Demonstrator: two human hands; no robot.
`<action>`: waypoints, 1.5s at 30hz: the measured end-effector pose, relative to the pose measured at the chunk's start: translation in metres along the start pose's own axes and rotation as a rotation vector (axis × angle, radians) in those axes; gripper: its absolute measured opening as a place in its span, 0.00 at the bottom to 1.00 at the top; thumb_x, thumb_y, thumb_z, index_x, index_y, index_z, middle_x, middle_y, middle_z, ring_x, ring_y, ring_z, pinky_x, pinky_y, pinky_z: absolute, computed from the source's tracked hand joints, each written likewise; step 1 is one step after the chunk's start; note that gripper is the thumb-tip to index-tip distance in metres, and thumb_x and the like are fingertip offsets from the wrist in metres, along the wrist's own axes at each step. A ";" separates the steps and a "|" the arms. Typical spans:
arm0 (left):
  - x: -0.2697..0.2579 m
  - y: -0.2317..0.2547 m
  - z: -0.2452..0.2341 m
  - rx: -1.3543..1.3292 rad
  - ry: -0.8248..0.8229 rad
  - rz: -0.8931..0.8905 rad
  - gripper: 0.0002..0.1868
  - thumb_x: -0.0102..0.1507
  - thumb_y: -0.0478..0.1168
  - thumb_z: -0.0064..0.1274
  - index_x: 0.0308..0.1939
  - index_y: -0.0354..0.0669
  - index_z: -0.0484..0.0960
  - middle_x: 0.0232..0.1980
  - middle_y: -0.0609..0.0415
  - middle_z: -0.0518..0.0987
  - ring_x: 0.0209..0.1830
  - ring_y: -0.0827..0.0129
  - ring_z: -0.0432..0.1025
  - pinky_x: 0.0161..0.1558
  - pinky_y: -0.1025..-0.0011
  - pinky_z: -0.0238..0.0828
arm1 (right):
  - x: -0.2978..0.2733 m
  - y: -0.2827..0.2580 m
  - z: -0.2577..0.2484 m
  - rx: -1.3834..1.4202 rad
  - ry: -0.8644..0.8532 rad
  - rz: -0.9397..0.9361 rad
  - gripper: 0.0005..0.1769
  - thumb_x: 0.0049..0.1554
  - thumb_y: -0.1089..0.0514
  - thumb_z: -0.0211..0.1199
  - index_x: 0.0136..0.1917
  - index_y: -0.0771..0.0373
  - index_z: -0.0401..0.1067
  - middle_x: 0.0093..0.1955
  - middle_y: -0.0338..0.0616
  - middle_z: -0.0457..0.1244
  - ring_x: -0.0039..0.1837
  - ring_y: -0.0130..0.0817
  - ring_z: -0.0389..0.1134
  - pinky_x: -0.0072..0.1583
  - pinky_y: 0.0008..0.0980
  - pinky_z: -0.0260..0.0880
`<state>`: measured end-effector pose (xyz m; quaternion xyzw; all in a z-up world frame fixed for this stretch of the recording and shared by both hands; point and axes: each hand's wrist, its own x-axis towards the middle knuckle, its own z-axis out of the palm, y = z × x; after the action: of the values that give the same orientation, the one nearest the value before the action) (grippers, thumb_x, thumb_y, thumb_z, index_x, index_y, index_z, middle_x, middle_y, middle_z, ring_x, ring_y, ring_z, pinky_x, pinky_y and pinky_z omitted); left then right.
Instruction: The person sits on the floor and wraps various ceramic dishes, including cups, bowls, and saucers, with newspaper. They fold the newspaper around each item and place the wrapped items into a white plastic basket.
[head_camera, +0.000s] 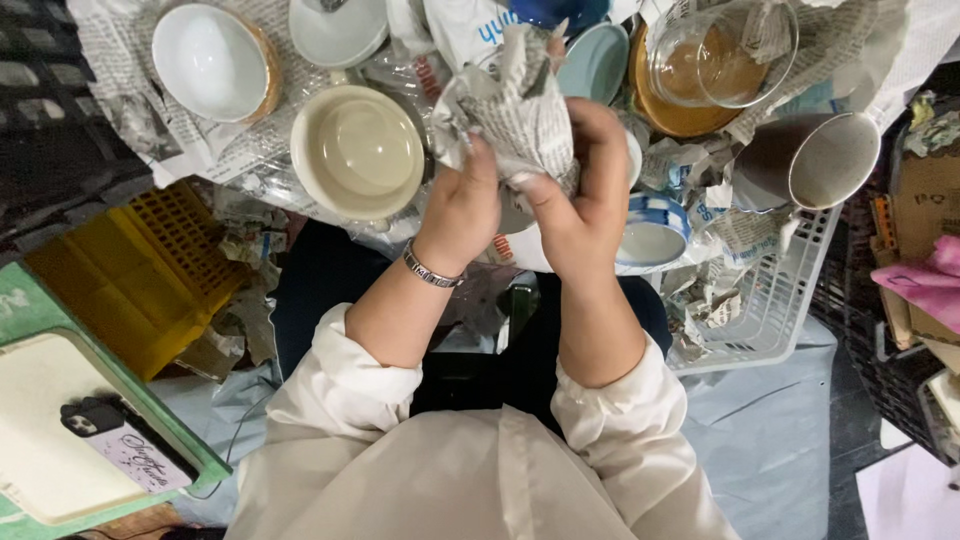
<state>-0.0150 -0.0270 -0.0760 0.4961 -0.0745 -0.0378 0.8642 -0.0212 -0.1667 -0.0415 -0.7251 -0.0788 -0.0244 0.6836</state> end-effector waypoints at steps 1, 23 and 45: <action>0.001 -0.003 -0.001 -0.002 0.050 -0.063 0.40 0.78 0.66 0.26 0.80 0.36 0.59 0.76 0.51 0.66 0.77 0.67 0.62 0.78 0.67 0.58 | 0.002 0.003 -0.004 0.055 0.004 0.034 0.26 0.71 0.50 0.64 0.73 0.68 0.60 0.66 0.46 0.61 0.64 0.30 0.63 0.68 0.29 0.64; -0.001 0.037 -0.031 0.562 0.186 -0.321 0.25 0.80 0.51 0.39 0.45 0.32 0.78 0.33 0.56 0.72 0.31 0.73 0.62 0.37 0.72 0.60 | 0.010 0.004 -0.023 0.826 -0.060 0.476 0.23 0.71 0.62 0.64 0.73 0.69 0.58 0.65 0.48 0.63 0.65 0.35 0.66 0.68 0.36 0.67; -0.040 -0.008 -0.056 -0.454 0.164 -0.162 0.16 0.81 0.43 0.46 0.68 0.36 0.74 0.61 0.50 0.80 0.60 0.67 0.76 0.63 0.68 0.72 | 0.012 0.001 -0.019 0.413 -0.023 0.551 0.33 0.67 0.55 0.55 0.80 0.70 0.56 0.73 0.50 0.63 0.70 0.35 0.66 0.72 0.34 0.65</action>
<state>-0.0447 0.0221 -0.1147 0.2950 0.0460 -0.0822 0.9508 -0.0080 -0.1847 -0.0395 -0.5658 0.1092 0.1858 0.7959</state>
